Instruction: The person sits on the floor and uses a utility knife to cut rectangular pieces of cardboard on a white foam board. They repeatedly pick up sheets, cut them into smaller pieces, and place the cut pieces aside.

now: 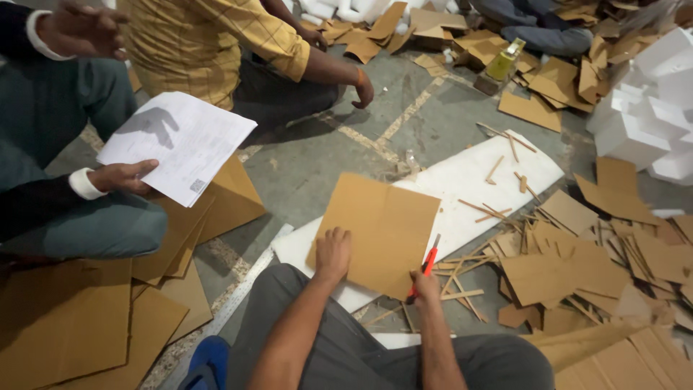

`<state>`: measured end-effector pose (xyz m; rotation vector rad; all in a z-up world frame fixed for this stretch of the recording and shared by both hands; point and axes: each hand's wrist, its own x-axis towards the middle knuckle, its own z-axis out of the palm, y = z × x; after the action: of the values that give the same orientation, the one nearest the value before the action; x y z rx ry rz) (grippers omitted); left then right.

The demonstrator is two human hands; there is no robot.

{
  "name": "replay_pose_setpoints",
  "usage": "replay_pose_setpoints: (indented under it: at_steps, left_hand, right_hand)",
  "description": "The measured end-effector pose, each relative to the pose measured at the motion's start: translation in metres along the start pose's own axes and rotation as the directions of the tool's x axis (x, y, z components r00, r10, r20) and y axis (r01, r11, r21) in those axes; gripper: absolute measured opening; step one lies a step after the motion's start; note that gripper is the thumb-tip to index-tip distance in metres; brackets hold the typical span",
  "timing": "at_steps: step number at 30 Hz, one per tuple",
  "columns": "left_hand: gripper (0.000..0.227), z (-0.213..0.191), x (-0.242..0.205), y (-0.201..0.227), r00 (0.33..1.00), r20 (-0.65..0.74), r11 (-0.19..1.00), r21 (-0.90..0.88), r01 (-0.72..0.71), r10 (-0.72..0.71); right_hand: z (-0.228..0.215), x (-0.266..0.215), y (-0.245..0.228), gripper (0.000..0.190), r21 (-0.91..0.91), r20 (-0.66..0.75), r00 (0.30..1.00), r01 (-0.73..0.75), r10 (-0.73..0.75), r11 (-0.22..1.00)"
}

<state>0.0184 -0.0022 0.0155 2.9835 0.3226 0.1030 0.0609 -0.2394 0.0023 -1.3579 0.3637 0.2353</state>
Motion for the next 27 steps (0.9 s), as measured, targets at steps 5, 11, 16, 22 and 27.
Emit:
replay_pose_setpoints:
  at_steps: [5,11,16,22,27]
  left_hand:
    - [0.027,0.000,0.029,0.031,0.996,0.078,0.997,-0.062,-0.044,0.049]
    - [0.041,-0.022,0.027,0.057,0.916,0.373,0.987,-0.107,-0.119,0.151]
    - [0.081,-0.030,0.042,0.057,0.875,0.448,0.980,-0.148,-0.133,0.186]
    - [0.092,-0.005,0.071,0.052,0.848,0.497,0.980,-0.152,-0.125,0.185]
    - [0.097,0.018,0.075,0.049,0.846,0.498,0.980,-0.141,-0.138,0.190]
  right_hand:
    - [0.037,-0.037,0.043,0.015,0.284,-0.139,0.987,-0.043,0.085,0.958]
    - [0.098,-0.051,0.094,0.026,0.757,-0.016,0.967,-0.154,0.254,0.635]
    - [0.122,-0.032,0.107,0.026,0.806,-0.026,0.925,-0.205,0.379,0.555]
    - [0.142,-0.013,0.118,0.026,0.722,-0.185,0.923,-0.105,0.337,0.684]
    - [0.131,-0.016,0.127,0.026,0.819,-0.095,0.927,-0.135,0.364,0.558]
